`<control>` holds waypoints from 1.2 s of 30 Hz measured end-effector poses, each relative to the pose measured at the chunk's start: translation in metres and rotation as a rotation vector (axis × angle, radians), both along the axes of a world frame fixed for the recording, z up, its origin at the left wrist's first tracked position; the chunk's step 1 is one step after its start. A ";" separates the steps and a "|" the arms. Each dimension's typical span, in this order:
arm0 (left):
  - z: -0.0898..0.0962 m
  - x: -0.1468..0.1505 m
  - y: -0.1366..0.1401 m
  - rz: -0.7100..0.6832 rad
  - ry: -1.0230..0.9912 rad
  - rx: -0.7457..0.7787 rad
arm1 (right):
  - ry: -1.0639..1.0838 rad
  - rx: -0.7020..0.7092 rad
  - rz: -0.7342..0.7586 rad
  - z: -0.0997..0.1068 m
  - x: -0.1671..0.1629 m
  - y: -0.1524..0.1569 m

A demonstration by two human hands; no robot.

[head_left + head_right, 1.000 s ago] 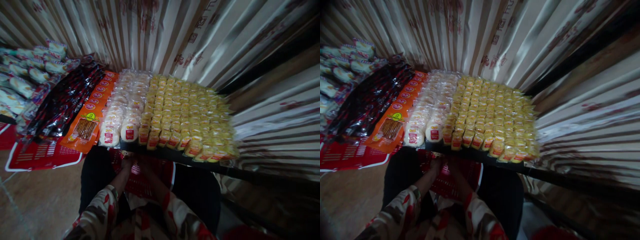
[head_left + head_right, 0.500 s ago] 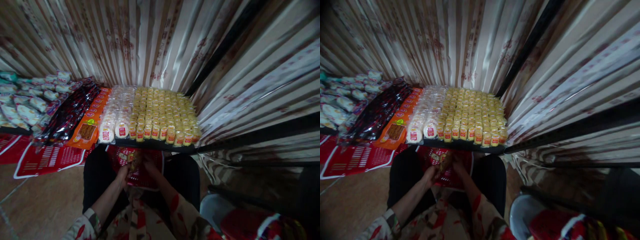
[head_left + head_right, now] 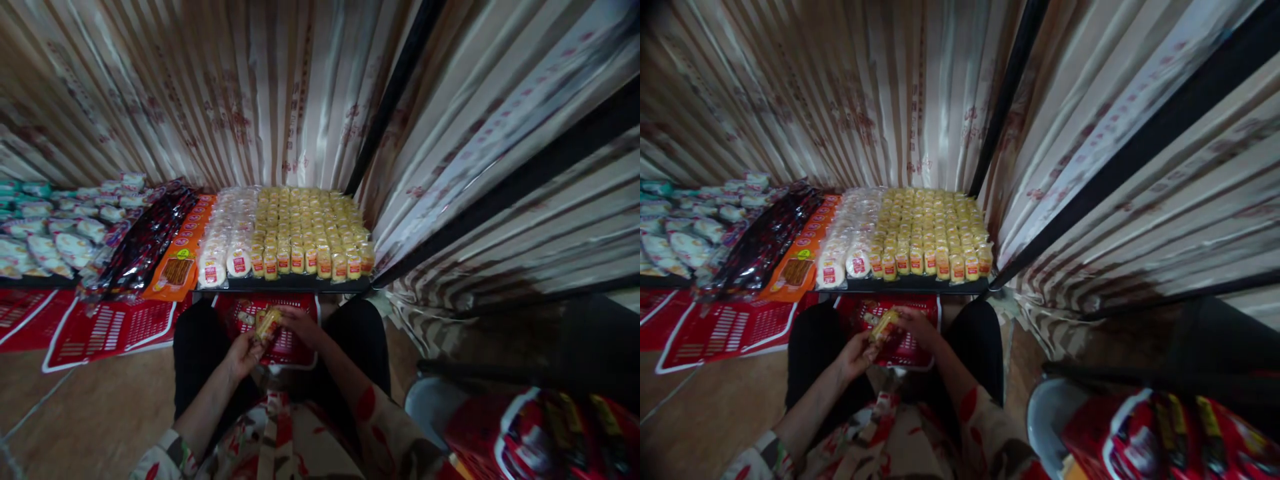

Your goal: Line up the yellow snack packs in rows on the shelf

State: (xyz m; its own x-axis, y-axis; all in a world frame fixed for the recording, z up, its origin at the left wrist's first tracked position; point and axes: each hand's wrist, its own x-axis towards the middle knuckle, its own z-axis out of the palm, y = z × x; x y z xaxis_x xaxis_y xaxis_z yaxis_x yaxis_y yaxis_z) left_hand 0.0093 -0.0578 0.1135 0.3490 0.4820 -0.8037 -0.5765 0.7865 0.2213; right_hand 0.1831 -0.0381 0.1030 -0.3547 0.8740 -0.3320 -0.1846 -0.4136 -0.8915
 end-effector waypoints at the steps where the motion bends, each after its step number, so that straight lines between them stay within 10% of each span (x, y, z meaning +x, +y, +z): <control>1: 0.003 0.000 0.001 0.008 0.026 0.007 | -0.005 -0.013 -0.023 0.001 -0.001 -0.001; 11: 0.049 0.010 0.010 -0.050 0.286 0.357 | 0.067 -0.053 -0.338 0.000 -0.008 -0.014; 24: 0.065 0.052 0.050 -0.333 0.946 0.972 | -0.046 -0.053 -0.500 -0.008 0.002 -0.021; 29: 0.085 0.080 0.076 -0.456 1.174 1.272 | -0.374 0.253 -0.787 -0.002 0.018 -0.017; 36: 0.092 0.116 0.096 -0.595 1.253 1.406 | -0.535 0.531 -0.715 0.025 0.036 -0.010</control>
State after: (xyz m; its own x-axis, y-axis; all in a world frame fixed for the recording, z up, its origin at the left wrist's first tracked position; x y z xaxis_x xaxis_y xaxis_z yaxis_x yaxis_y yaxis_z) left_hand 0.1249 0.0384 0.2054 0.3176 0.9436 0.0937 0.5954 -0.2753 0.7548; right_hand 0.2191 -0.0477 0.1279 0.3849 0.9020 0.1957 0.2413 0.1063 -0.9646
